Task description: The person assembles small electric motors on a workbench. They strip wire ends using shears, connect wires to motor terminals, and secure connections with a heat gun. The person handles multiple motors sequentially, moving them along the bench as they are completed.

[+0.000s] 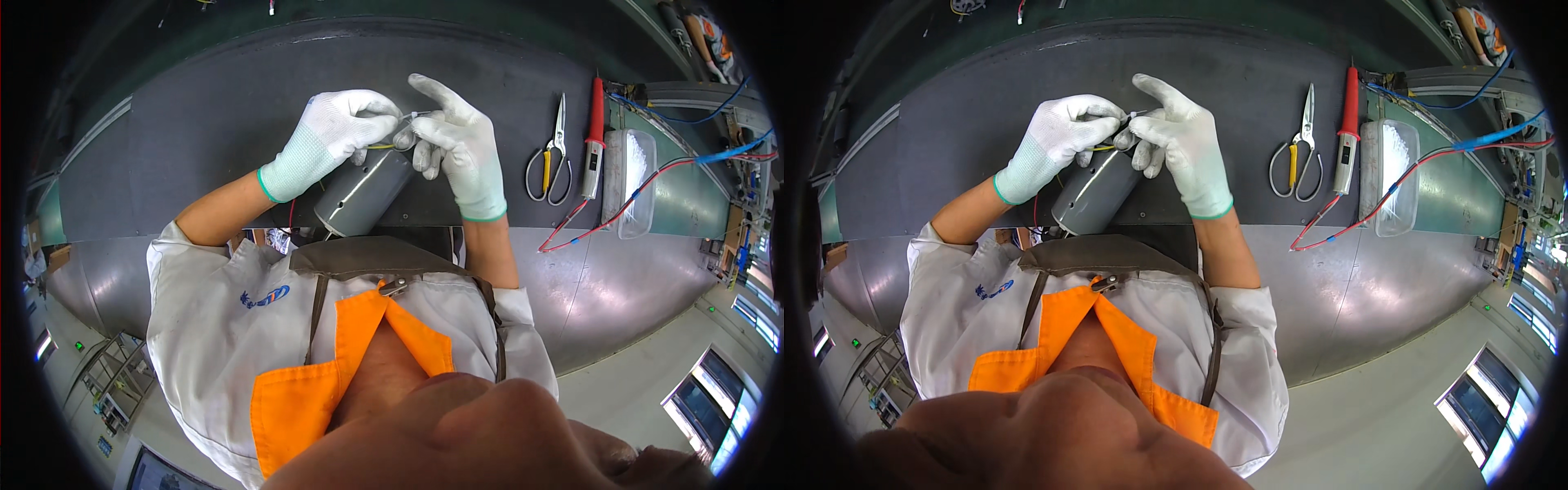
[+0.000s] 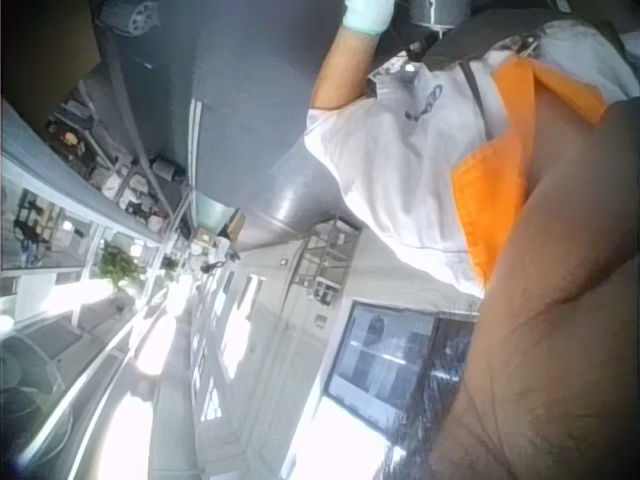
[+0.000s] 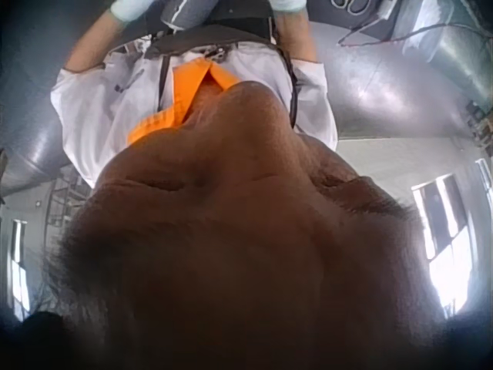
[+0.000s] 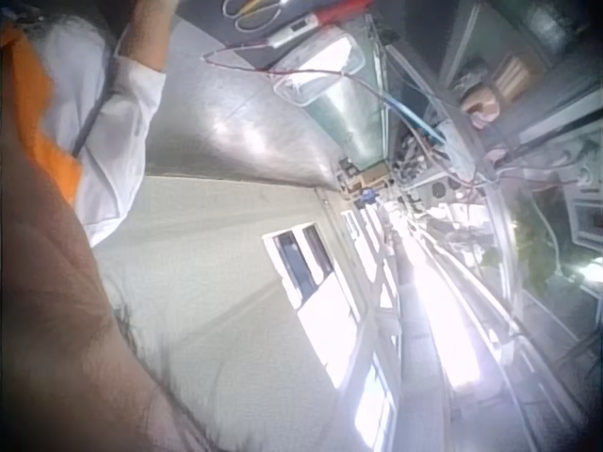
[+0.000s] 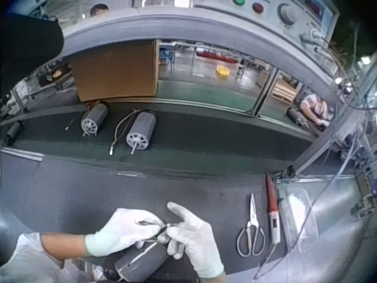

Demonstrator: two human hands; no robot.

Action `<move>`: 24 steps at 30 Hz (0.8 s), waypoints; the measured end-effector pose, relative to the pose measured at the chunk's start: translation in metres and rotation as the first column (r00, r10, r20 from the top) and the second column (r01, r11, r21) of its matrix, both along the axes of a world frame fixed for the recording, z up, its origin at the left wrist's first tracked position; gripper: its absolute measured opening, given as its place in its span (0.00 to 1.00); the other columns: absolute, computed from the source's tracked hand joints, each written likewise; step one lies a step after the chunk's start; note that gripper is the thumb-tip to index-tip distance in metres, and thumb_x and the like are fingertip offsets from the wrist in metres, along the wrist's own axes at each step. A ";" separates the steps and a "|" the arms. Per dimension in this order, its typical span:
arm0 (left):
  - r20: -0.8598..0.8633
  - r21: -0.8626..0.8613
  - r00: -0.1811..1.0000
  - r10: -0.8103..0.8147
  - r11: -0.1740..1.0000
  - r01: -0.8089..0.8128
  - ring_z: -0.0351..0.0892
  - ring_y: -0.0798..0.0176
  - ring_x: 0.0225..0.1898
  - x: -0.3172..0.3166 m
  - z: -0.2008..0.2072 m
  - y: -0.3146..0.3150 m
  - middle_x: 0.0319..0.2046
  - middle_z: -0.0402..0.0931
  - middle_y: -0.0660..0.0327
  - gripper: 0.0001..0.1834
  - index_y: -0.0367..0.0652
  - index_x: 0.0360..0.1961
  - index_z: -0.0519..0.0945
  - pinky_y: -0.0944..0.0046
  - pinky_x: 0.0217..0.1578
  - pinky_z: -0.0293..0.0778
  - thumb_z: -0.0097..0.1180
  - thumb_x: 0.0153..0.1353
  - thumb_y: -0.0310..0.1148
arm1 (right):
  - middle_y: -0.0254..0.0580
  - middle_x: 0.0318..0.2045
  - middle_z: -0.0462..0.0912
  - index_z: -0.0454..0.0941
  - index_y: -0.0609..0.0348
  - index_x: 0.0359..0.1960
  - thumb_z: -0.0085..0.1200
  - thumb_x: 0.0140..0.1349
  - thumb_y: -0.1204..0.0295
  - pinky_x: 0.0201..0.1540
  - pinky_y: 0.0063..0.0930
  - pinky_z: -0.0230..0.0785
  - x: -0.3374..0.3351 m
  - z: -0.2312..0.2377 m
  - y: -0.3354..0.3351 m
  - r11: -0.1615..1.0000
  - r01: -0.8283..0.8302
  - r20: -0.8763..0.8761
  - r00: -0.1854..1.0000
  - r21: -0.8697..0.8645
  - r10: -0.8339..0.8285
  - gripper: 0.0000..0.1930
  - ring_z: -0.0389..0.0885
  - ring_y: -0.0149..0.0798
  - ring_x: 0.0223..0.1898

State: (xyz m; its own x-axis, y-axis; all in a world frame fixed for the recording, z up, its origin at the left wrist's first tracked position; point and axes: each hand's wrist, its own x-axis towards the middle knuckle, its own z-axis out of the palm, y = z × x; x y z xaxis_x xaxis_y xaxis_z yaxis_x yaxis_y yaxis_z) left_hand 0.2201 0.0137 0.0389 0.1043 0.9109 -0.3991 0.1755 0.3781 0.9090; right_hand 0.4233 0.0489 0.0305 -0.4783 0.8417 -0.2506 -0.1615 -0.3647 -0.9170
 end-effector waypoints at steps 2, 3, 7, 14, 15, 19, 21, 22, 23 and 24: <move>0.063 0.006 0.998 0.017 1.000 -0.018 0.74 0.79 0.24 0.006 -0.001 0.003 0.30 0.83 0.67 0.13 0.37 0.47 0.86 0.76 0.24 0.70 0.59 0.69 0.35 | 0.48 0.27 0.86 0.68 0.77 0.65 0.56 0.61 0.78 0.18 0.17 0.69 0.005 0.001 0.013 0.993 -0.114 0.050 0.992 -0.044 0.116 0.29 0.78 0.27 0.18; 0.048 0.010 0.999 0.018 1.000 -0.019 0.75 0.80 0.26 0.011 0.000 0.004 0.30 0.83 0.67 0.13 0.37 0.47 0.86 0.76 0.24 0.70 0.59 0.69 0.34 | 0.46 0.26 0.86 0.70 0.76 0.65 0.57 0.61 0.77 0.17 0.18 0.67 0.007 0.000 0.017 0.987 -0.154 0.042 0.987 -0.036 0.156 0.29 0.77 0.26 0.17; 0.024 0.015 0.999 0.036 0.999 -0.036 0.75 0.81 0.28 0.022 0.004 0.004 0.31 0.83 0.67 0.12 0.38 0.48 0.85 0.77 0.26 0.70 0.58 0.68 0.32 | 0.45 0.27 0.87 0.76 0.72 0.61 0.55 0.63 0.77 0.18 0.18 0.69 0.012 0.007 0.015 0.990 -0.137 0.148 0.979 -0.037 0.141 0.23 0.78 0.25 0.18; -0.174 0.209 0.985 0.002 0.977 0.035 0.73 0.83 0.28 0.026 0.002 -0.010 0.32 0.83 0.68 0.16 0.38 0.54 0.83 0.76 0.27 0.71 0.60 0.65 0.25 | 0.44 0.34 0.87 0.86 0.61 0.45 0.58 0.66 0.72 0.35 0.32 0.78 0.020 -0.019 0.000 0.294 -0.304 0.413 0.786 0.906 -0.459 0.10 0.86 0.45 0.31; -0.162 0.231 0.986 0.034 0.973 0.004 0.75 0.80 0.27 0.026 -0.002 -0.014 0.32 0.83 0.66 0.16 0.39 0.54 0.83 0.73 0.28 0.73 0.60 0.65 0.26 | 0.44 0.35 0.87 0.86 0.61 0.44 0.59 0.66 0.71 0.35 0.33 0.79 0.029 -0.019 0.004 0.240 -0.369 0.440 0.773 0.898 -0.458 0.10 0.86 0.47 0.33; -0.117 0.279 0.987 0.113 0.957 -0.076 0.80 0.75 0.27 0.030 -0.014 -0.022 0.32 0.85 0.60 0.17 0.42 0.55 0.82 0.68 0.30 0.77 0.61 0.64 0.28 | 0.41 0.36 0.88 0.87 0.64 0.40 0.57 0.65 0.74 0.34 0.26 0.78 0.034 -0.012 -0.002 0.917 -0.008 0.402 0.900 0.399 -0.167 0.08 0.86 0.35 0.33; -0.130 0.326 0.983 0.132 0.942 -0.083 0.79 0.76 0.28 0.034 -0.017 -0.027 0.33 0.84 0.62 0.17 0.42 0.55 0.82 0.70 0.31 0.76 0.60 0.64 0.25 | 0.39 0.36 0.87 0.87 0.67 0.36 0.55 0.65 0.77 0.34 0.20 0.77 0.034 -0.014 0.000 0.974 0.127 0.296 0.938 0.189 -0.180 0.09 0.83 0.25 0.33; -0.149 0.373 0.978 0.145 0.924 -0.080 0.77 0.78 0.29 0.036 -0.019 -0.029 0.33 0.83 0.64 0.17 0.41 0.55 0.82 0.72 0.31 0.75 0.60 0.65 0.23 | 0.40 0.35 0.87 0.87 0.68 0.35 0.55 0.64 0.77 0.33 0.20 0.77 0.035 -0.019 0.001 0.951 0.166 0.288 0.927 0.260 -0.241 0.08 0.83 0.25 0.33; -0.170 0.419 0.972 0.161 0.905 -0.077 0.76 0.79 0.29 0.038 -0.020 -0.029 0.33 0.82 0.66 0.17 0.41 0.55 0.83 0.74 0.32 0.74 0.59 0.65 0.22 | 0.40 0.35 0.87 0.87 0.68 0.35 0.56 0.64 0.77 0.32 0.21 0.76 0.036 -0.023 0.002 0.922 0.203 0.272 0.915 0.329 -0.298 0.08 0.82 0.25 0.32; -0.238 0.536 0.958 0.159 0.844 -0.007 0.77 0.77 0.29 0.038 -0.021 -0.029 0.33 0.83 0.64 0.16 0.41 0.53 0.84 0.73 0.33 0.75 0.60 0.64 0.22 | 0.40 0.34 0.87 0.87 0.68 0.35 0.56 0.64 0.78 0.32 0.21 0.75 0.038 -0.026 0.003 0.887 0.238 0.253 0.900 0.396 -0.354 0.07 0.82 0.25 0.31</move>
